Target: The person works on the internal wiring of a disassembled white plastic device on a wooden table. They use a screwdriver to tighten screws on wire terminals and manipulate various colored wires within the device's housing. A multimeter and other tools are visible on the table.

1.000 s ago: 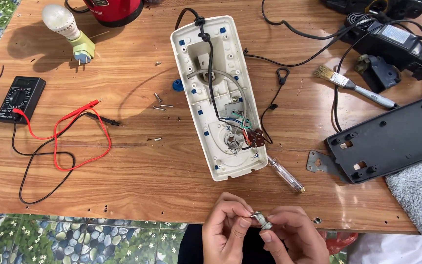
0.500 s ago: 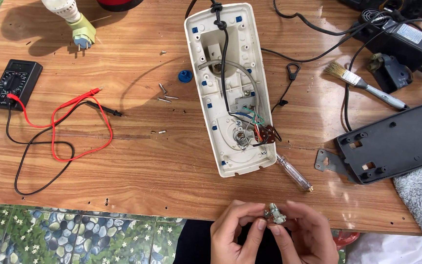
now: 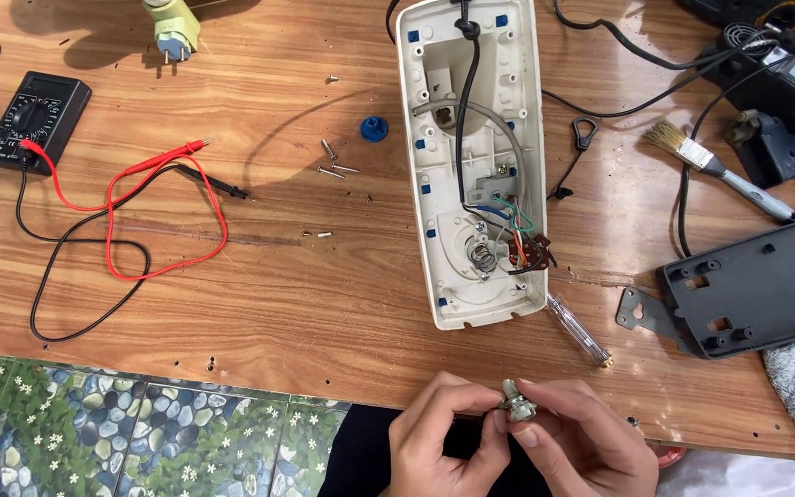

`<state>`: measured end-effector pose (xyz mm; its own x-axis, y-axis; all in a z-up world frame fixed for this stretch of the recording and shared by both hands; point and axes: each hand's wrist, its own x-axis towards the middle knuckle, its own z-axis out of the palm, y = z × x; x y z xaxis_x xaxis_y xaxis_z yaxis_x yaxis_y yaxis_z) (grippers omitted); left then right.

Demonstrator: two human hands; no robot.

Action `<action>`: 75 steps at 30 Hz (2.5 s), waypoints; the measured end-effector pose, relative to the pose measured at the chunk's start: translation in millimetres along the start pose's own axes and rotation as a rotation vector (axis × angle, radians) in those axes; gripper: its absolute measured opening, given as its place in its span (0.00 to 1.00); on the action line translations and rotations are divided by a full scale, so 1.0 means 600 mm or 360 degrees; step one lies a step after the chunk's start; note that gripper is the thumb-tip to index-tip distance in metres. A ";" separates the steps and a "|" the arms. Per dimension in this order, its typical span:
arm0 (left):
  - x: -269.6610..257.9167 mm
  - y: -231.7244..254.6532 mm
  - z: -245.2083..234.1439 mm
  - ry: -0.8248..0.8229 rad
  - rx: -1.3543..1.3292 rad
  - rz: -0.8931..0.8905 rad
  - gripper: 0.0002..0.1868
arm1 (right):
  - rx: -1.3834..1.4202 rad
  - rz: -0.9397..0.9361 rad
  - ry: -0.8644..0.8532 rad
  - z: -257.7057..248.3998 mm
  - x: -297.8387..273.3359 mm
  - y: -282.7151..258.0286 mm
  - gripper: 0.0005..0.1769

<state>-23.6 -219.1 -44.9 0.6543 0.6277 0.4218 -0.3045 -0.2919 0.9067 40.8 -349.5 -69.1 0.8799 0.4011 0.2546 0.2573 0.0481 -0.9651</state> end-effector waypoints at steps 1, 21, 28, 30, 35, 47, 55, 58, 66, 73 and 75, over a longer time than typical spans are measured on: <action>0.004 0.001 -0.003 -0.0016 0.0040 0.0041 0.04 | 0.0010 0.0027 -0.0036 0.000 0.004 0.001 0.18; 0.255 -0.061 -0.082 -0.0628 0.1654 0.1389 0.06 | -0.0121 0.0326 0.0380 0.075 0.122 0.007 0.12; 0.265 -0.073 -0.080 -0.0547 0.1587 0.1382 0.05 | -0.0285 0.0164 0.0388 0.085 0.125 0.021 0.14; 0.264 -0.074 -0.080 -0.0528 0.1572 0.1345 0.04 | -0.0378 0.0079 0.0371 0.092 0.133 0.014 0.13; 0.259 -0.081 -0.076 -0.0549 0.1436 0.1207 0.02 | -0.0662 -0.0159 0.0256 0.103 0.153 -0.009 0.10; 0.250 -0.093 -0.074 -0.0657 0.1168 0.1119 0.07 | -0.0559 -0.0135 0.0390 0.098 0.137 0.020 0.12; 0.248 -0.092 -0.074 -0.0683 0.1172 0.1103 0.04 | -0.0560 -0.0029 0.0437 0.102 0.137 0.012 0.11; 0.250 -0.092 -0.073 -0.0690 0.1130 0.1095 0.04 | -0.0622 -0.0056 0.0422 0.101 0.140 0.009 0.11; 0.247 -0.095 -0.071 -0.0674 0.1117 0.1084 0.05 | -0.0751 -0.0093 0.0368 0.099 0.147 -0.002 0.10; 0.253 -0.092 -0.079 -0.0756 0.1125 0.1136 0.02 | -0.0548 -0.0051 0.0354 0.089 0.142 0.019 0.12; 0.254 -0.092 -0.080 -0.0755 0.1128 0.1158 0.05 | -0.0457 -0.0030 0.0353 0.087 0.142 0.021 0.13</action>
<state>59.7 -72.8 -30.6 0.7247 -0.1541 0.6716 -0.3580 -0.9170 0.1759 98.0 -267.1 -63.0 0.9311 0.1927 0.3099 0.3485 -0.2181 -0.9116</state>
